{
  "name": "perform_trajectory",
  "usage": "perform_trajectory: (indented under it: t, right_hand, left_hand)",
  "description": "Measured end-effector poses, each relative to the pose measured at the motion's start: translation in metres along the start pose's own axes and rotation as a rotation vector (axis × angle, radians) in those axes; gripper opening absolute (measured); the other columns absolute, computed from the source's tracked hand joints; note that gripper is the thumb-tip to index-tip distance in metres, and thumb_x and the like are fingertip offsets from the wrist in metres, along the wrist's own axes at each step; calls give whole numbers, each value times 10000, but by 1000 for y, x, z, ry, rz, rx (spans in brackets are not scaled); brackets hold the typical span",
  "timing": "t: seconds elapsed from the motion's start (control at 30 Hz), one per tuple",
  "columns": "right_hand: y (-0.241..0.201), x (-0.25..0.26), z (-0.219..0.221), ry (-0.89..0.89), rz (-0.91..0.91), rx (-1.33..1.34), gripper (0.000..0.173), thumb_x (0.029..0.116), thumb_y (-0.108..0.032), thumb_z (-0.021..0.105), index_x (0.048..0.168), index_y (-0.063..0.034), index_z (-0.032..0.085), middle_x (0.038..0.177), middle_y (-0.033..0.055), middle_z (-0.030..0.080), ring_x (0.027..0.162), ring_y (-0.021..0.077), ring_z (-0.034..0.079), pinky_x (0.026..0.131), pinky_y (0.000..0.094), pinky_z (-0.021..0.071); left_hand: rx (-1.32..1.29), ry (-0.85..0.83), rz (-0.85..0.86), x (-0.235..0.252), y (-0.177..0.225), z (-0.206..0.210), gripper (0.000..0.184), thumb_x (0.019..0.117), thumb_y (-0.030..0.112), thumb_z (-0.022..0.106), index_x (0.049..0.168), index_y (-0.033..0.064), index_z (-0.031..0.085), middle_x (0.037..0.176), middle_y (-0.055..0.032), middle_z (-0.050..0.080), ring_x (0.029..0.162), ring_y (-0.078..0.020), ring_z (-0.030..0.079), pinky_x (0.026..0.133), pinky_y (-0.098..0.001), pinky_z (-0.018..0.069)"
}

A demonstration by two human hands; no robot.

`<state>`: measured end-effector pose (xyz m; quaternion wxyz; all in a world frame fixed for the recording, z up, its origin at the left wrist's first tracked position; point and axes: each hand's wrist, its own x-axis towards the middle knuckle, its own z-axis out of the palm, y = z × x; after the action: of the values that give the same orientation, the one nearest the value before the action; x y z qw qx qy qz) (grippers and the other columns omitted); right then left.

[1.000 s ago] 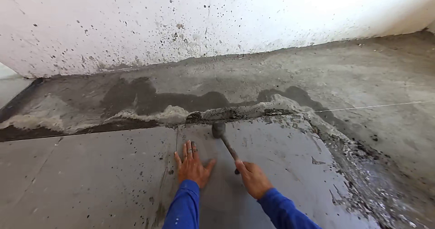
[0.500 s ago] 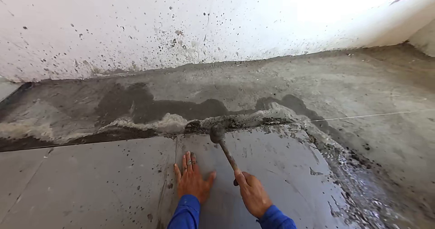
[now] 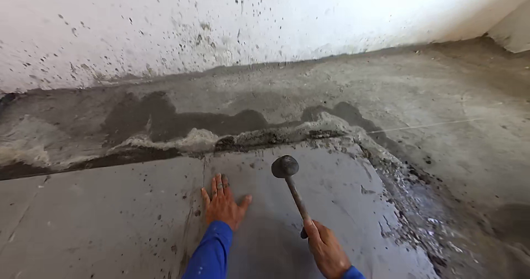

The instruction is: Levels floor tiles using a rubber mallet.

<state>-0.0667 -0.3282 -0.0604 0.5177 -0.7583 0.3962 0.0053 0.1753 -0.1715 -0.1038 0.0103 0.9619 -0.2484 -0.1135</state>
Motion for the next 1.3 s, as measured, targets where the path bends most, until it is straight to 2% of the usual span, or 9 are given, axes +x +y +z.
perform_trajectory:
  t: [0.1,0.2,0.3,0.43,0.8,0.97,1.07,1.17,1.3]
  right_hand:
    - [14,-26,-17,10,-1,58,668,1030,-630,305,910,-99,690,558,-5,489,452,149,473,449,372,441]
    - [38,-68,-31,49,-65,12,664,1042,-621,285,892,-106,675,547,-29,480,431,116,456,413,336,425]
    - [58,-98,-53,-29,58,-25,647,1034,-606,318,896,-102,699,512,-14,453,399,135,423,391,349,401]
    - [68,-146,-57,43,-53,27,603,1039,-650,343,855,-160,644,495,-47,410,352,101,373,323,297,357]
    - [75,-216,13,-263,1,-151,658,1037,-677,297,853,-161,661,587,-43,527,494,92,516,456,339,448]
    - [77,-249,21,-271,-298,-210,649,1056,-663,286,854,-134,604,535,-25,488,439,96,509,390,332,419]
    - [86,-255,30,-416,-118,-356,679,1039,-674,291,856,-109,620,567,30,529,508,197,578,470,446,480]
    - [91,-259,34,-407,-214,-384,710,1030,-703,283,830,-112,623,533,32,523,471,199,577,421,442,470]
    - [92,-265,30,-513,-103,-500,730,1018,-713,266,874,-97,629,581,69,566,547,263,635,497,501,514]
  left_hand:
    - [1,9,21,0,0,4,1191,832,926,302,1645,61,215,1737,-124,116,1609,-318,59,1244,-672,3]
    - [-15,46,62,0,-5,10,1186,838,926,306,1629,44,257,1724,-163,152,1602,-351,95,1236,-695,11]
    - [2,68,161,0,-23,11,1097,898,873,239,1631,56,260,1724,-139,177,1601,-332,121,1226,-715,-4]
    - [71,63,264,-5,-66,4,963,969,777,125,1639,98,261,1732,-85,175,1605,-330,100,1176,-778,-62]
    - [143,90,266,-5,-72,-4,879,1008,702,94,1632,114,286,1723,-80,214,1604,-347,89,1174,-781,-64]
    - [65,73,359,-73,-69,0,999,951,801,209,1630,70,272,1722,-163,167,1603,-360,77,1198,-758,-51]
    - [51,11,410,-123,-75,26,1058,900,865,201,1644,113,256,1736,-100,149,1608,-307,93,1203,-747,-18]
    - [64,40,366,-122,-79,33,1094,885,883,159,1632,94,280,1736,-102,146,1608,-300,100,1206,-740,-19]
    - [68,41,368,-124,-78,32,1092,885,879,166,1636,93,263,1734,-110,150,1606,-302,113,1207,-738,-18]
